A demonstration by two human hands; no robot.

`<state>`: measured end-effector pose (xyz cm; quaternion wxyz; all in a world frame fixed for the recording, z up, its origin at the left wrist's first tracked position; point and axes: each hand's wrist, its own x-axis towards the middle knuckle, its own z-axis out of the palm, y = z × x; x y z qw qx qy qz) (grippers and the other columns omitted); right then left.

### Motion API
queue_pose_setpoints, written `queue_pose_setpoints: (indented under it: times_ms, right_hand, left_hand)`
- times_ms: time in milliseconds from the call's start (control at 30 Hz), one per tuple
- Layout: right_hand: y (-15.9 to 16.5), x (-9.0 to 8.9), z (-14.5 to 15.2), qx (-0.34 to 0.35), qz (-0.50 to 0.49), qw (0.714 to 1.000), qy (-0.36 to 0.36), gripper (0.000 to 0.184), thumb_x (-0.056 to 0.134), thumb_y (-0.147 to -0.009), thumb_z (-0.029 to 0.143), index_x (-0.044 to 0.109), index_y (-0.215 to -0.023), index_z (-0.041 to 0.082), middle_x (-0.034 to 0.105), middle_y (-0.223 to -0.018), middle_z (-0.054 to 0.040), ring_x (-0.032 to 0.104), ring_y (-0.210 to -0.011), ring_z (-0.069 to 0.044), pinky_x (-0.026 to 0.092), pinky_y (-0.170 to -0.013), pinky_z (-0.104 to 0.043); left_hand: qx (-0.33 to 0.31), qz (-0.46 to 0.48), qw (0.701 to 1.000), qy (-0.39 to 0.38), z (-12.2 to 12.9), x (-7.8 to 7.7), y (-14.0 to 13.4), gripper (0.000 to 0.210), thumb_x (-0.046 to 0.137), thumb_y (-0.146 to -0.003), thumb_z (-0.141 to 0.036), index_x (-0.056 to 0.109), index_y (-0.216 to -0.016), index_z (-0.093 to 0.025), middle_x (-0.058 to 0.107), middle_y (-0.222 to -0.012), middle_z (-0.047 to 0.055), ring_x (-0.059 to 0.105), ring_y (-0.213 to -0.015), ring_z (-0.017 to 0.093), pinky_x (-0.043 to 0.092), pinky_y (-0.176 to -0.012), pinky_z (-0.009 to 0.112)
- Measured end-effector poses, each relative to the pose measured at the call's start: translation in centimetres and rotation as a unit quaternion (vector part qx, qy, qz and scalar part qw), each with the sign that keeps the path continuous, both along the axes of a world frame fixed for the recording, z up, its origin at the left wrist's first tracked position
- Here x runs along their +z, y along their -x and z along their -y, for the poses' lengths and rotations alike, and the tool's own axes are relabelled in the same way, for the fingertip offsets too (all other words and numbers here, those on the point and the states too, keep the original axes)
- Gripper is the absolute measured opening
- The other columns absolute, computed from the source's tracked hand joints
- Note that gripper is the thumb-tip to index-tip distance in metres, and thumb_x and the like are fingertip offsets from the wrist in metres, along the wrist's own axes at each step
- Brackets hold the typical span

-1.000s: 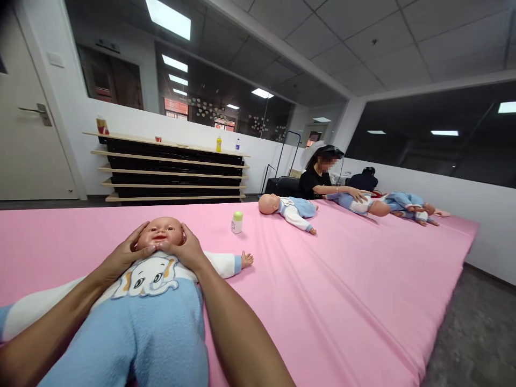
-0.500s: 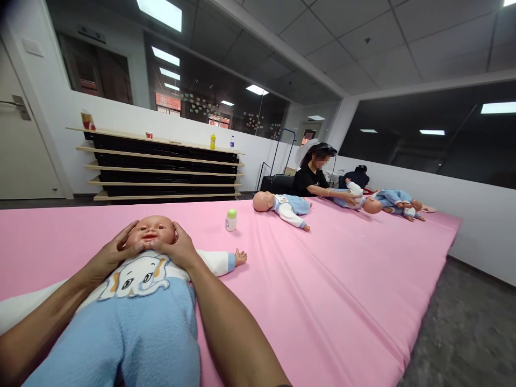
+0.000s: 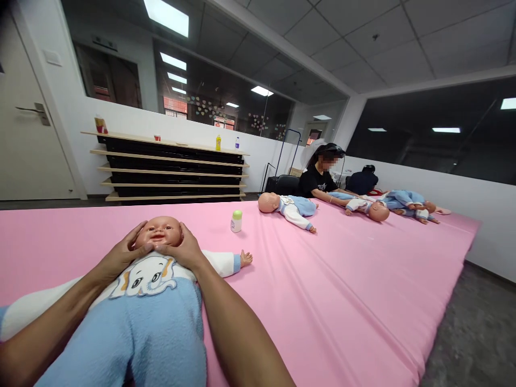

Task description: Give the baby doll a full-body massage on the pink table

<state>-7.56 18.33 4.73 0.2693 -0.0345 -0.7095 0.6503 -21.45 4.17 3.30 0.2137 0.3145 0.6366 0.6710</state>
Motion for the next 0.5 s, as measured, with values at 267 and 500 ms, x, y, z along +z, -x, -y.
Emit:
queue_pose_setpoints:
  times_ms: [267,500]
  right_hand:
    - [0.57,-0.41,-0.26,-0.009,0.015,0.999,0.041,0.09,0.074,-0.071,0.051,0.032,-0.145,0.021,0.045,-0.142,-0.0045,0.045,-0.128,-0.024,0.04,-0.106,-0.039]
    - [0.78,-0.25,-0.1,0.007,0.01,0.999,0.053,0.086,0.073,-0.072,0.049,0.035,-0.143,0.019,0.049,-0.138,-0.0064,0.05,-0.123,-0.022,0.042,-0.104,-0.036]
  left_hand:
    - [-0.017,0.04,0.998,-0.04,0.32,0.27,-0.5,0.089,0.077,-0.069,-0.041,0.031,-0.145,-0.032,0.04,-0.148,0.007,0.05,-0.125,0.028,0.053,-0.09,0.03]
    - [-0.023,0.087,0.994,-0.07,0.22,0.44,-0.61,0.083,0.071,-0.072,-0.051,0.035,-0.144,-0.029,0.044,-0.144,0.01,0.056,-0.118,0.029,0.054,-0.088,0.035]
